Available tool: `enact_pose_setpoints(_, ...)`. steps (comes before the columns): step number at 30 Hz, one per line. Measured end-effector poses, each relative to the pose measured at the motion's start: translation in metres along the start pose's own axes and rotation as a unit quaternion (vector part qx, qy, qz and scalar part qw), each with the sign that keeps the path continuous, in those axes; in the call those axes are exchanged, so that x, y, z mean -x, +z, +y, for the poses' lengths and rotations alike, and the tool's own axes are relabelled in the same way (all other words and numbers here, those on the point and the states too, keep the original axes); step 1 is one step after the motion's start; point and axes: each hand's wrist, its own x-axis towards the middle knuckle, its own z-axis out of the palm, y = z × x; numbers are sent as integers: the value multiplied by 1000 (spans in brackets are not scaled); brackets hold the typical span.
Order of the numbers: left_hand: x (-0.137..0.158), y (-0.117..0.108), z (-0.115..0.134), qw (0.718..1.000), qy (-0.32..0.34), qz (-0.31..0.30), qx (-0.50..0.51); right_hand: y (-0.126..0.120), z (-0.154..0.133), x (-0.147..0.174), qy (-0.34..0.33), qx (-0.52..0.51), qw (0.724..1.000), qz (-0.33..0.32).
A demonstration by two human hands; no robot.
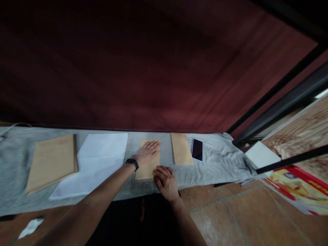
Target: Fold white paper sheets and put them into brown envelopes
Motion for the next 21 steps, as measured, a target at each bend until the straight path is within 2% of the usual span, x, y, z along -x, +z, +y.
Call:
enact_pose_setpoints(10,33,3,15,999,10,-36,21,0,5,3,-1,-7,1000,-11)
enact_pose_setpoints(21,86,-1,39,997,26,-49,45,4,8,5,7,-16,1000,1)
